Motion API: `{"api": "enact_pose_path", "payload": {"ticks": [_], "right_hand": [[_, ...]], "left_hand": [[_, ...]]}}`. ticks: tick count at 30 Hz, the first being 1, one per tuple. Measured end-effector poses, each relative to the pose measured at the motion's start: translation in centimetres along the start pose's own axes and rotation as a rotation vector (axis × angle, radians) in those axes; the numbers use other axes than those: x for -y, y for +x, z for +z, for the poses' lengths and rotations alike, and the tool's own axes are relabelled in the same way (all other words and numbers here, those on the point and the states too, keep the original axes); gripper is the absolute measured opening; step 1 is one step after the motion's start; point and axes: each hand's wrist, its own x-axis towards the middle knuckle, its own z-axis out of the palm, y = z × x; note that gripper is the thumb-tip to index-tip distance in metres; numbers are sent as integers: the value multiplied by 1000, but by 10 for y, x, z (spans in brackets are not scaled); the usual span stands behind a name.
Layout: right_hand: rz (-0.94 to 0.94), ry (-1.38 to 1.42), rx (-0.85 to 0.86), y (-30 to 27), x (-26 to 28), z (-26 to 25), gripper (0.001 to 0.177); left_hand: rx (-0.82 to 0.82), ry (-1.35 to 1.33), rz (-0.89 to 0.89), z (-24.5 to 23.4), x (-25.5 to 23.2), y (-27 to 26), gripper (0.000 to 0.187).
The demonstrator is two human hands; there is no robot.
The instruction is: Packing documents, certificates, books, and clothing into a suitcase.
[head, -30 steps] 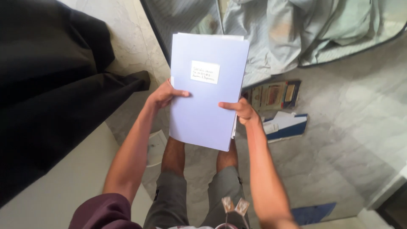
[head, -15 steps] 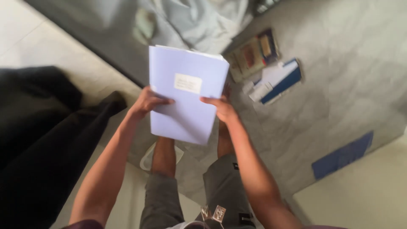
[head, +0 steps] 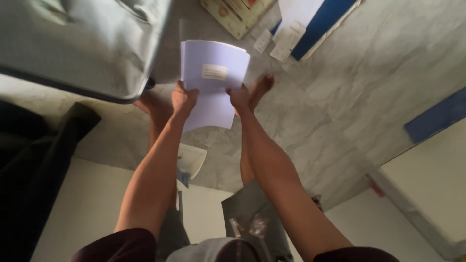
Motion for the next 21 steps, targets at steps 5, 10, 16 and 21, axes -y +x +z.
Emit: {"api": "enact_pose_path", "payload": {"ticks": [5, 10, 16, 21], "right_hand": [[-264, -212, -26, 50, -47, 23, 41], [-398, -138, 112, 83, -57, 19, 69], [-396, 61, -174, 111, -12, -99, 59], [-293, 227, -454, 198, -50, -168, 53]], "left_hand": [[-178, 95, -105, 55, 49, 51, 68], [-183, 285, 94, 67, 58, 65, 94], [-9, 365, 341, 114, -68, 50, 58], [40, 385, 593, 204, -181, 101, 60]]}}
